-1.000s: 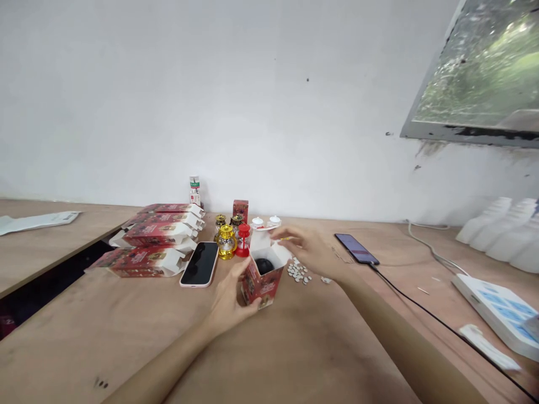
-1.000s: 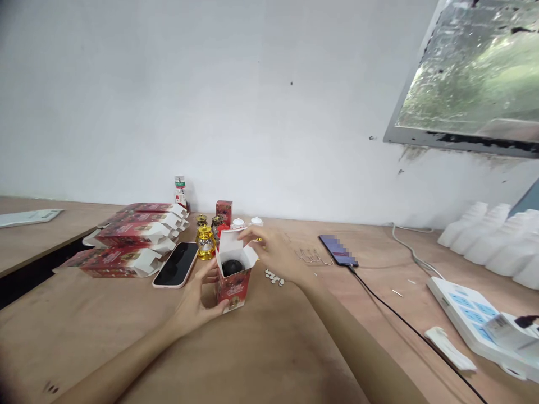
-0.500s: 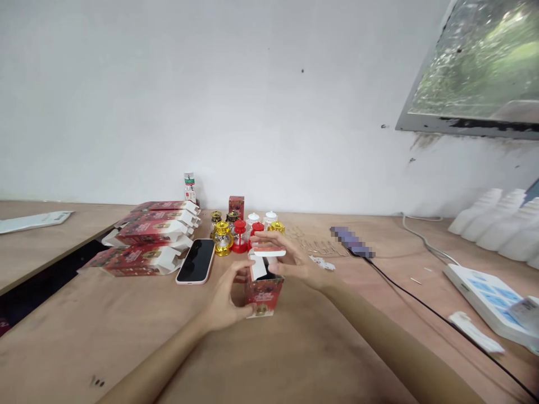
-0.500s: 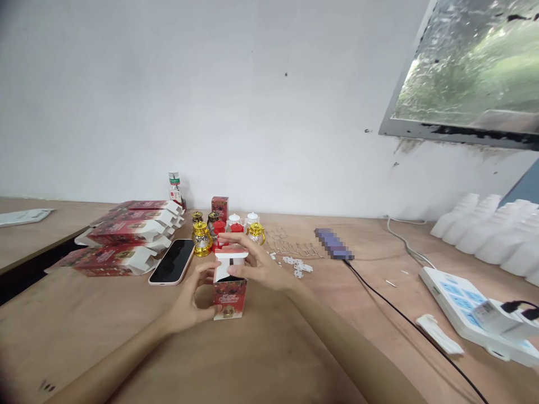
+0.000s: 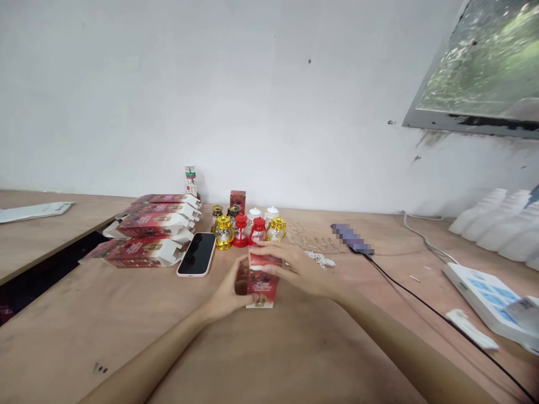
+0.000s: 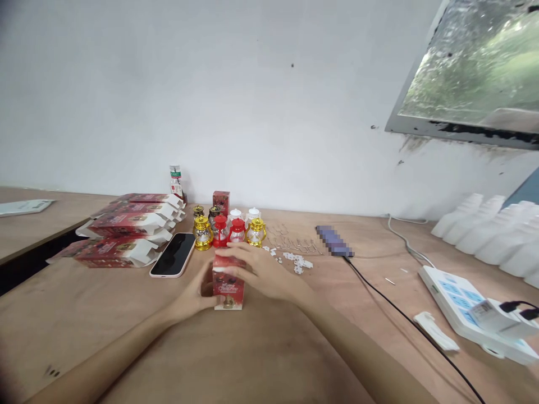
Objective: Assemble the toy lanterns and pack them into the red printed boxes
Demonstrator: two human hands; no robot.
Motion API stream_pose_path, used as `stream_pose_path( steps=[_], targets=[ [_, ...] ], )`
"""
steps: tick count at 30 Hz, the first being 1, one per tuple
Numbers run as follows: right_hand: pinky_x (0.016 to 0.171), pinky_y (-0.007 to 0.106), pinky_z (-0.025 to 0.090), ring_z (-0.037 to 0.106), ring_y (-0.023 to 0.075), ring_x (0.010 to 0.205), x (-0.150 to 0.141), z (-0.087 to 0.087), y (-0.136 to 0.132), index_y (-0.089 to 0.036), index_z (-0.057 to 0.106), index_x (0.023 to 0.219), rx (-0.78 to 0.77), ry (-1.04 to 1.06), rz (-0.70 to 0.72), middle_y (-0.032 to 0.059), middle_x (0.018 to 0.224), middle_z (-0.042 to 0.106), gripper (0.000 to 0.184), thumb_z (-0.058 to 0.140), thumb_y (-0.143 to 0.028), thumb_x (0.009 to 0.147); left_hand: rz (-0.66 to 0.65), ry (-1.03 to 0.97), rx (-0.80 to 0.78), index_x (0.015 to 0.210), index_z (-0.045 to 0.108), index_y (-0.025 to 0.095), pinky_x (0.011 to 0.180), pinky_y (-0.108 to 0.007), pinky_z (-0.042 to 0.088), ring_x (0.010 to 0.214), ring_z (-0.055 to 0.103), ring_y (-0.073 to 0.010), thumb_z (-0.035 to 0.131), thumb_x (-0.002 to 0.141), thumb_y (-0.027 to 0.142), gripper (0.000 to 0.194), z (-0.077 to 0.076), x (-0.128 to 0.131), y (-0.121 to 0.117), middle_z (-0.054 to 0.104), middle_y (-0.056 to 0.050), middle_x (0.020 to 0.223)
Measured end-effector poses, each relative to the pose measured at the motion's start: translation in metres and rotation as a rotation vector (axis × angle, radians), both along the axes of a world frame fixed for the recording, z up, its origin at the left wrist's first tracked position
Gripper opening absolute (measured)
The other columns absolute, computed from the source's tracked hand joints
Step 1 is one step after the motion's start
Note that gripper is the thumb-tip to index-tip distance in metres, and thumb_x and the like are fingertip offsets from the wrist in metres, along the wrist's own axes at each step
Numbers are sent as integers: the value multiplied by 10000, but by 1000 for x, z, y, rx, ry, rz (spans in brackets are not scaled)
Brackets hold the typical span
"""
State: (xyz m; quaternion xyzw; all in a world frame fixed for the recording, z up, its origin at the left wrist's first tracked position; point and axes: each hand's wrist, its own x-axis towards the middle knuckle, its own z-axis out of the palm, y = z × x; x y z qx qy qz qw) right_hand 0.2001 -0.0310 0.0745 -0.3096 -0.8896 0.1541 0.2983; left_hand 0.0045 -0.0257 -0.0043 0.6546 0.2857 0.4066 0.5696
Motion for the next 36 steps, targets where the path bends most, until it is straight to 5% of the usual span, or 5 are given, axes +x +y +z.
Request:
stream_pose_path(
  steps=[11, 17, 23, 27, 36],
  targets=[
    [1045, 445, 361, 375, 251, 1309, 2, -16, -4, -366, 431, 1327, 4, -111, -58, 20, 1467, 327, 405, 394, -418, 927, 15, 95, 99, 1250, 367, 221, 959, -450, 436, 1158, 525, -270, 721, 672, 426, 708, -6, -3, 6, 506, -114, 1298],
    [831, 407, 532, 581, 236, 1020, 21, 21, -2, -372, 383, 1353, -80, -69, 1, 57, 1259, 519, 609, 628, -350, 796, 14, 835, 527, 1318, 393, 132, 1075, -582, 216, 1311, 336, -351, 669, 709, 470, 750, 1, -6, -1, 420, -192, 1388],
    [887, 503, 484, 420, 327, 1197, 41, 99, 80, -285, 305, 1379, 498, 322, -401, 91, 1305, 406, 728, 650, -274, 738, -66, 1099, 614, 1427, 228, 150, 1127, -526, 89, 1397, 128, -274, 416, 862, 546, 715, 3, -3, -3, 195, -119, 1499],
    [1001, 546, 367, 281, 315, 1305, 39, 104, 162, -284, 170, 1414, 722, 397, -621, 109, 1371, 270, 722, 524, -179, 794, -77, 1130, 624, 1432, 207, 130, 1129, -519, 83, 1399, 116, -270, 376, 872, 558, 725, 3, -3, -4, 174, -119, 1502],
    [917, 406, 453, 549, 234, 1024, -9, 52, 244, -142, 526, 1154, 76, 52, -470, 111, 1141, 550, 531, 623, -63, 638, -73, 1117, 649, 1429, 225, 142, 1124, -522, 93, 1395, 135, -277, 358, 876, 560, 705, 4, -3, -5, 194, -124, 1496]
  ],
)
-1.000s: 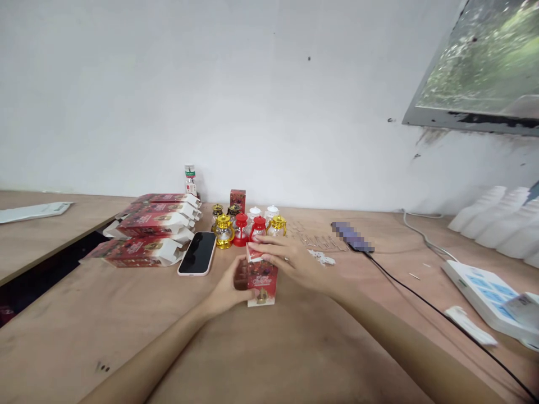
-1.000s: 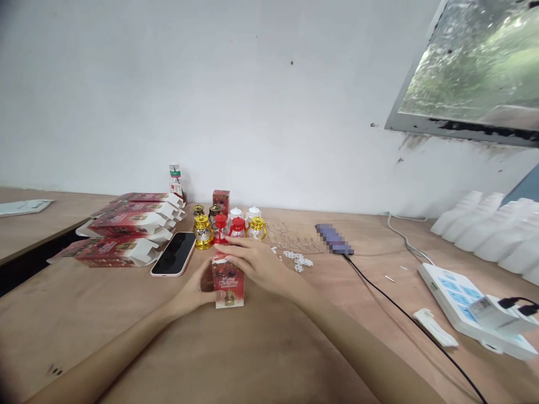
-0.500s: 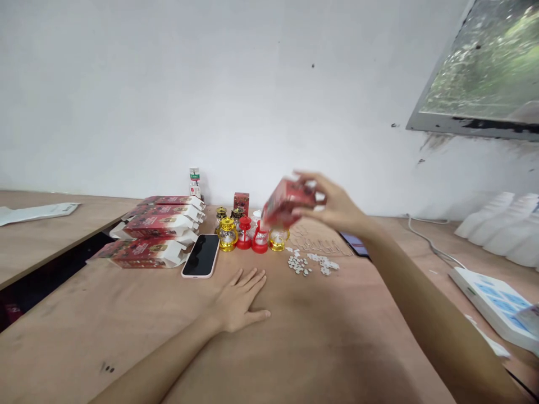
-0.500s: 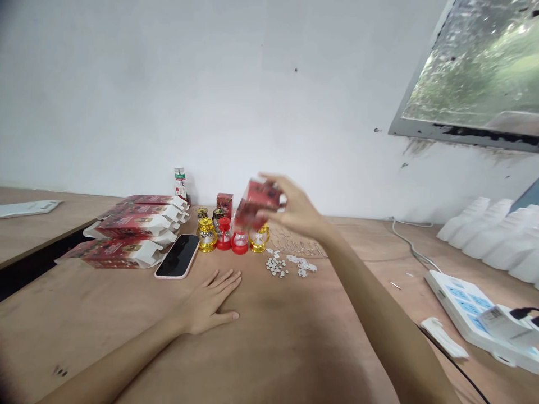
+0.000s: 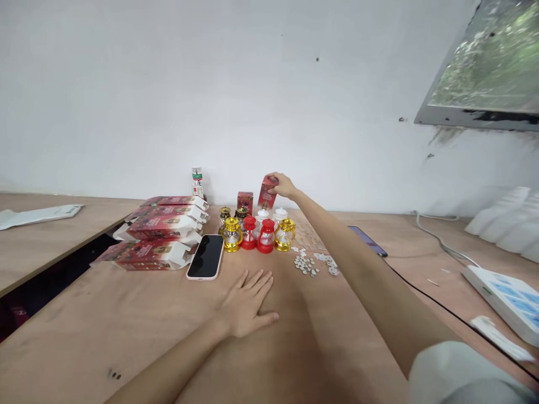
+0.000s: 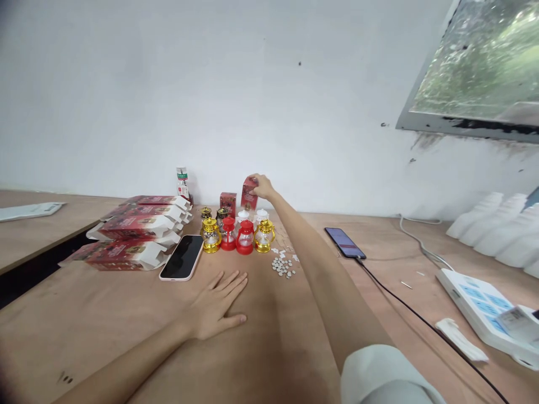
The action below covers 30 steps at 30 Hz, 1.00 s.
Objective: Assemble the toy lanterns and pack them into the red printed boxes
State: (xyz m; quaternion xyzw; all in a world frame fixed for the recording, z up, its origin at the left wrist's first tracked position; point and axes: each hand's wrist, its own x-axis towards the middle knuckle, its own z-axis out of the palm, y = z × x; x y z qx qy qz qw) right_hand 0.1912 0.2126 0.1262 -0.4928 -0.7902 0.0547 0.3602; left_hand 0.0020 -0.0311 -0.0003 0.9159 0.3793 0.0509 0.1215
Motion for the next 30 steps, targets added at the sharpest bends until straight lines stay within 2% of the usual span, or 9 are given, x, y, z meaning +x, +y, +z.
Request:
stream_pose_path(
  steps=[6, 9, 11, 13, 15, 18, 20, 26, 30],
  targets=[
    [883, 310, 466, 570, 180, 1015, -22, -23, 2, -130, 558, 1144, -112, -59, 85, 77, 1168, 591, 539, 640, -27, 622, -6, -15, 20, 1429, 228, 150, 1124, -525, 88, 1396, 134, -275, 369, 870, 560, 707, -4, 0, 3, 210, -130, 1494],
    [967, 323, 410, 524, 200, 1121, -22, -24, -4, -133, 563, 1160, -101, -66, 85, 99, 1239, 558, 576, 693, -52, 604, 2, -1, 14, 1432, 217, 147, 1124, -523, 89, 1397, 131, -273, 364, 873, 556, 708, -3, 0, 3, 199, -129, 1497],
    [1022, 343, 360, 464, 213, 1202, -14, -20, -12, -132, 539, 1196, -58, -50, 49, 122, 1299, 508, 576, 695, -99, 643, 7, 10, 6, 1433, 211, 142, 1124, -523, 88, 1396, 134, -273, 356, 875, 561, 713, -1, 0, 2, 191, -130, 1498],
    [1034, 370, 344, 434, 222, 1231, -2, -14, -22, -121, 517, 1214, -3, -23, -8, 146, 1324, 473, 503, 632, -138, 725, 11, 24, -2, 1433, 210, 134, 1125, -522, 85, 1398, 127, -273, 349, 877, 563, 716, 1, 1, 1, 184, -131, 1499],
    [986, 387, 387, 482, 227, 1173, 13, -9, -37, -118, 528, 1185, 38, 1, -62, 156, 1291, 494, 399, 554, -158, 789, 13, 28, -3, 1432, 210, 128, 1124, -521, 84, 1399, 117, -270, 345, 880, 557, 712, 1, 1, 0, 181, -132, 1499],
    [858, 364, 464, 596, 209, 958, 34, -11, -66, -140, 595, 1044, 33, -40, -52, 119, 1106, 616, 244, 534, -213, 818, 0, 15, 12, 1435, 202, 144, 1121, -529, 79, 1400, 118, -269, 341, 883, 549, 698, -1, 0, 2, 179, -128, 1501],
    [800, 348, 479, 619, 203, 875, 44, -17, -86, -155, 618, 966, -9, -134, -10, 91, 988, 663, 190, 552, -256, 819, -19, 8, 22, 1438, 194, 165, 1117, -539, 68, 1400, 117, -268, 340, 882, 550, 693, -3, 2, 6, 175, -122, 1504],
    [864, 355, 439, 582, 249, 1023, 50, -42, -124, -180, 560, 1100, -69, -408, 40, 109, 1131, 625, 358, 653, -242, 760, -29, 20, 32, 1433, 213, 183, 1102, -573, 47, 1402, 119, -268, 340, 876, 545, 676, -7, 27, 28, 186, -119, 1506],
    [799, 340, 448, 592, 249, 955, 43, -52, -136, -165, 507, 1099, -77, -407, -38, 123, 1072, 621, 353, 627, -251, 779, -17, 15, 40, 1424, 236, 162, 1099, -581, 33, 1401, 131, -266, 344, 873, 536, 675, -6, 52, 42, 198, -131, 1500]
  ],
)
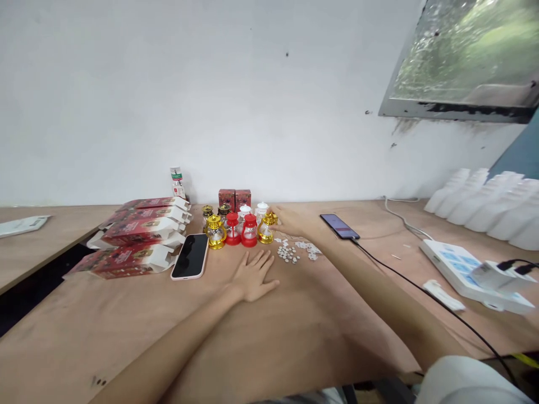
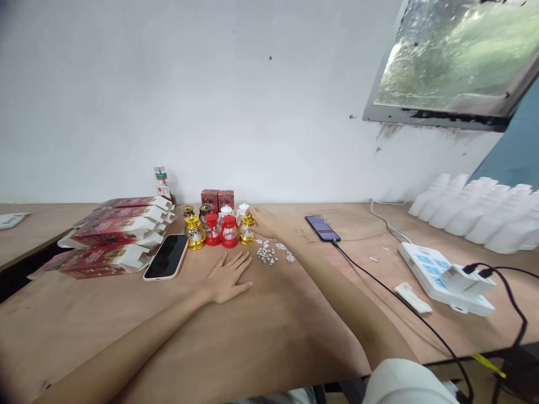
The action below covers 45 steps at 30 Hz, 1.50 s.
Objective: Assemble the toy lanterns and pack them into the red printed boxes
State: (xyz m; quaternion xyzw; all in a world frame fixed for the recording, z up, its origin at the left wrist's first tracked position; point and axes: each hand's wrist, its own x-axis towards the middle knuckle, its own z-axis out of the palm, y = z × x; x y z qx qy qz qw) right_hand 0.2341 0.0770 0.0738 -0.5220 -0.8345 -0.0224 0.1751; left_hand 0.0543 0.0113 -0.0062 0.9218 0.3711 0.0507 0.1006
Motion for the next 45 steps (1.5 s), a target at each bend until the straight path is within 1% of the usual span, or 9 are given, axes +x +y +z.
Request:
stream_pose_path(
  steps=[5, 9, 13, 16, 18, 21, 24, 28, 45],
  targets=[
    [711, 343, 469, 603, 226, 793, 21, -2, -19, -183, 497, 979, 42, 242, -98, 70, 878, 623, 265, 622, -269, 763, 59, -46, -44, 1423, 232, 116, 1118, -543, 38, 1401, 132, -256, 381, 851, 568, 744, 3, 13, 6, 188, -147, 1497],
    [726, 366, 513, 622, 188, 784, 48, -10, -39, -225, 465, 1054, 50, 869, -60, 39, 961, 601, 411, 664, -367, 724, 81, -215, -154, 1419, 253, 126, 1138, -493, 78, 1392, 168, -262, 460, 802, 599, 804, 3, 8, 3, 224, -136, 1491],
    [792, 366, 534, 628, 170, 842, 24, -41, -62, -238, 531, 940, -221, 1471, 96, 14, 951, 632, 411, 715, -465, 651, 129, -567, -358, 1406, 297, 170, 1125, -520, 148, 1374, 218, -312, 635, 688, 547, 879, -3, 1, -3, 286, -115, 1478],
    [749, 362, 545, 638, 167, 789, -18, -70, -76, -225, 567, 911, -513, 1594, 163, 13, 926, 646, 420, 749, -460, 614, 174, -970, -510, 1295, 465, 189, 1091, -497, 275, 1306, 358, -331, 737, 579, 489, 823, -7, -2, -4, 447, -111, 1389],
    [756, 367, 538, 637, 171, 795, -39, -83, -82, -219, 587, 938, -550, 1538, 176, 21, 916, 653, 392, 679, -504, 683, 221, -1225, -544, 1190, 552, 185, 1059, -465, 340, 1235, 455, -316, 757, 561, 447, 711, -9, -6, -3, 543, -107, 1296],
    [895, 413, 471, 611, 205, 934, -43, -92, -84, -208, 620, 939, -326, 1230, 96, 52, 963, 655, 330, 536, -495, 800, 347, -1446, -503, 1033, 620, 163, 1004, -455, 401, 1100, 561, -293, 771, 549, 387, 554, -10, -16, -1, 644, -99, 1124],
    [1029, 462, 345, 486, 258, 1175, -24, -96, -81, -192, 583, 1098, -68, 829, -103, 114, 1200, 558, 333, 471, -384, 849, 462, -1490, -404, 912, 642, 154, 987, -451, 408, 1021, 594, -270, 781, 525, 352, 457, -10, -28, -1, 677, -79, 1010],
    [1044, 494, 310, 278, 328, 1336, -1, -107, -75, -153, 409, 1311, 23, 482, -304, 186, 1396, 339, 528, 514, -330, 825, 506, -1442, -299, 863, 641, 154, 985, -432, 411, 1008, 598, -253, 763, 527, 358, 411, -7, -36, -3, 677, -69, 992],
    [1035, 445, 361, 388, 279, 1288, 0, -114, -60, -145, 410, 1317, -7, 255, -42, 185, 1372, 394, 484, 485, -307, 867, 525, -1288, 29, 922, 567, 169, 918, -399, 482, 964, 634, -237, 745, 522, 313, 461, -5, -32, -2, 684, -78, 987]
  ],
)
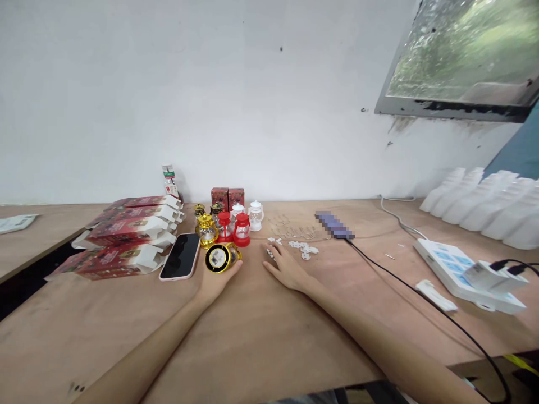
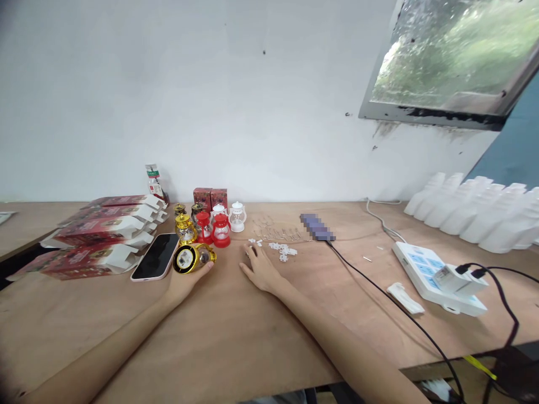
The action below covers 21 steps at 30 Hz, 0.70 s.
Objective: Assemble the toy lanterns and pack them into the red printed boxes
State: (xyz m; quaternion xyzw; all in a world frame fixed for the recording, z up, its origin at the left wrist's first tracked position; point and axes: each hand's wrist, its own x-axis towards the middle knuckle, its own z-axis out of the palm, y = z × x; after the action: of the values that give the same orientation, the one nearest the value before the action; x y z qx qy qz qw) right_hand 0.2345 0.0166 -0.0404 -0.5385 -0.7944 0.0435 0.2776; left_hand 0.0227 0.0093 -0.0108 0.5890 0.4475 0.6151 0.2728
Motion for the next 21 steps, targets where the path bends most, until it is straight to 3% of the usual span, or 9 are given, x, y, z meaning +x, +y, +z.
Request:
stream_pose_path(
  steps=[8, 14, 18, 21],
  targets=[
    [1017, 407, 401, 487, 216, 1201, -1, 1, 8, -175, 531, 1175, 61, 25, 208, 135, 1281, 513, 317, 428, -179, 875, -53, 239, 164, 921, 583, 188, 866, -408, 507, 915, 638, -236, 696, 623, 335, 351, -1, -10, 5, 676, -59, 941],
    [903, 399, 463, 542, 226, 1065, 2, 6, -1, -181, 531, 1105, 144, 74, 90, 110, 1148, 565, 283, 471, -125, 834, -93, 364, 282, 1060, 491, 199, 873, -389, 485, 968, 621, -216, 656, 666, 267, 433, 0, -19, 5, 645, -71, 1042],
    [858, 406, 464, 558, 232, 937, 2, 6, -2, -188, 598, 902, 190, -8, 63, 82, 940, 624, 119, 502, -155, 839, -61, 412, 247, 1039, 494, 202, 869, -400, 458, 988, 610, -236, 639, 646, 218, 420, 3, -19, 2, 645, -81, 1056],
    [837, 409, 462, 558, 230, 894, 2, 5, 0, -195, 613, 850, 226, -33, 63, 73, 890, 640, 130, 490, -153, 853, -60, 503, 198, 1045, 526, 205, 877, -412, 429, 1017, 599, -254, 618, 642, 188, 414, 5, -18, -1, 649, -80, 1081]
  ],
)
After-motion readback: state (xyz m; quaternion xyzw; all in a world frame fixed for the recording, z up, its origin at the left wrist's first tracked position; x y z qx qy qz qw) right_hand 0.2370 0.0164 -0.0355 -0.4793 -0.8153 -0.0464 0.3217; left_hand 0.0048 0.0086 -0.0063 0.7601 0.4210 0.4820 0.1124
